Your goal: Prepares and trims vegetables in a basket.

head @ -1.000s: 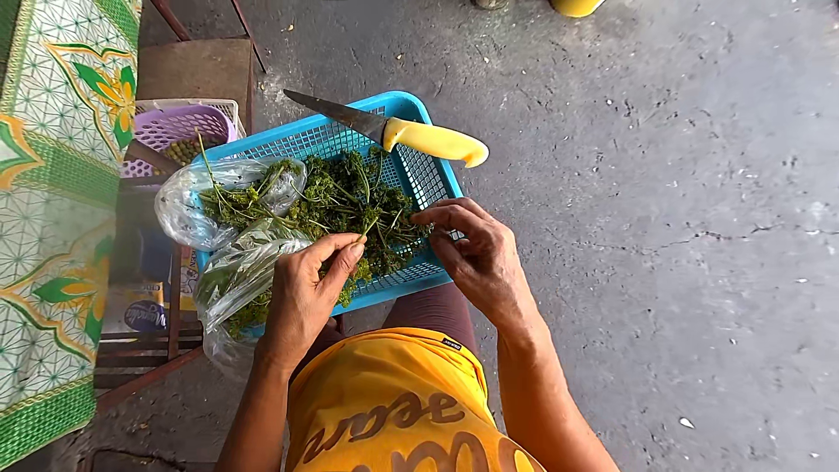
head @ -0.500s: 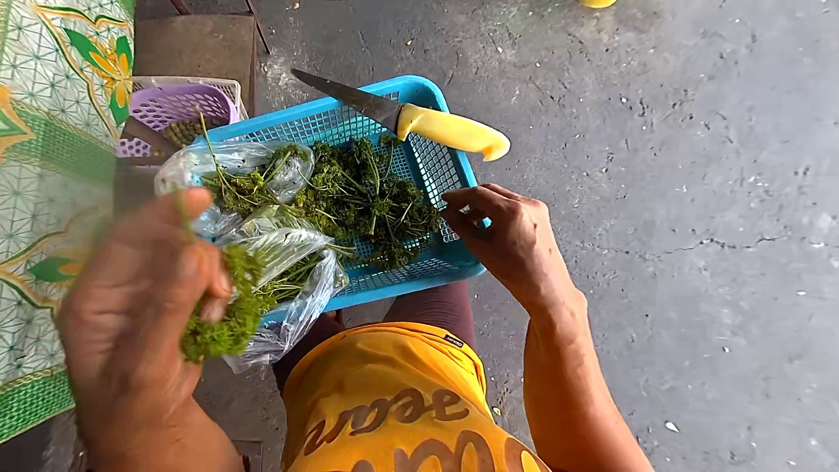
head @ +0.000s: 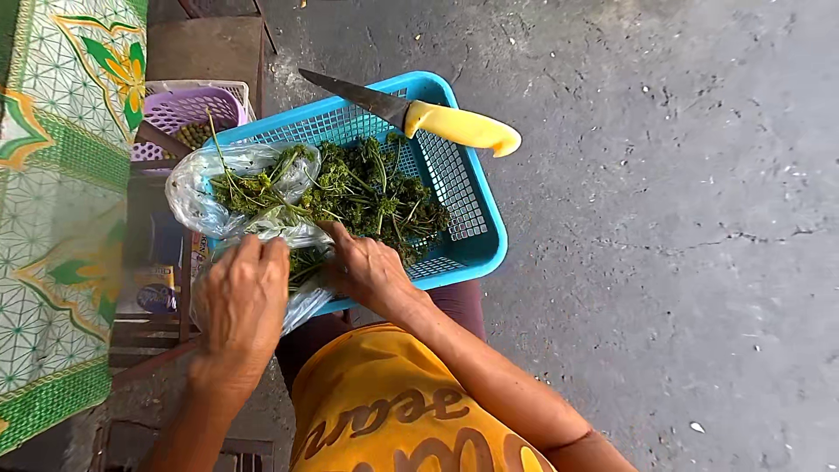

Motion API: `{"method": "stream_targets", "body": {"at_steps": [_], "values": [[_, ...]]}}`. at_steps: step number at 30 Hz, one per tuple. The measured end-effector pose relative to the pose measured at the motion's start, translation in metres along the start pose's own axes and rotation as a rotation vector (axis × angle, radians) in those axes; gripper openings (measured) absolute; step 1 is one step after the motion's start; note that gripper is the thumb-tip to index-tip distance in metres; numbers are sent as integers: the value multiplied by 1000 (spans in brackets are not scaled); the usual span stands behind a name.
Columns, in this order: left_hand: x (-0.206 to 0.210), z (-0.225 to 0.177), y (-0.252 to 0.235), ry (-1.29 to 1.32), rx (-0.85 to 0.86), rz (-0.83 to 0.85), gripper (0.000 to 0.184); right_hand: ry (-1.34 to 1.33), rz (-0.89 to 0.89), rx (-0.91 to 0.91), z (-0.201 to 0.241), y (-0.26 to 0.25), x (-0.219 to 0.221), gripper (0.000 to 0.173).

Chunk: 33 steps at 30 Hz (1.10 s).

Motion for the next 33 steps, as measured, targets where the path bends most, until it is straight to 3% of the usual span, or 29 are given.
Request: {"method": "stream_targets", "body": {"at_steps": [6, 12, 16, 19, 22, 25, 30, 32, 33], "values": [[65, -24, 20, 102, 160, 14, 36, -160, -238, -132, -16, 5, -4, 42], [39, 2, 10, 145, 52, 44, 32, -177, -140, -243, -18, 15, -2, 38], [51, -9, 25, 295, 229, 328, 49, -7, -40, -268, -13, 23, -10, 20], [51, -8, 27, 290, 283, 161, 55, 101, -191, -217, -12, 23, -25, 23], [46, -6, 24, 173, 193, -28, 34, 137, -385, -234, -11, 17, -38, 24], [53, -9, 26, 122, 166, -7, 16, 14, -492, -356, -6, 7, -32, 28], [60, -10, 31, 85, 249, 58, 18, -45, -286, -389, -4, -7, 1, 17], [60, -8, 32, 99, 255, 78, 20, 9, -276, -387, -5, -8, 4, 35], [61, -8, 33, 116, 258, 79, 21, -13, -305, -385, -5, -8, 3, 31]]}}
Point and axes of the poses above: each hand's wrist, its own y-axis away from the middle knuckle, its own x-axis out of the palm, z = x × y, the point moved 1 cm from there along -y, towards the middle knuckle, and after that the axes turned 8 degrees about z, right-handed, at the moved point
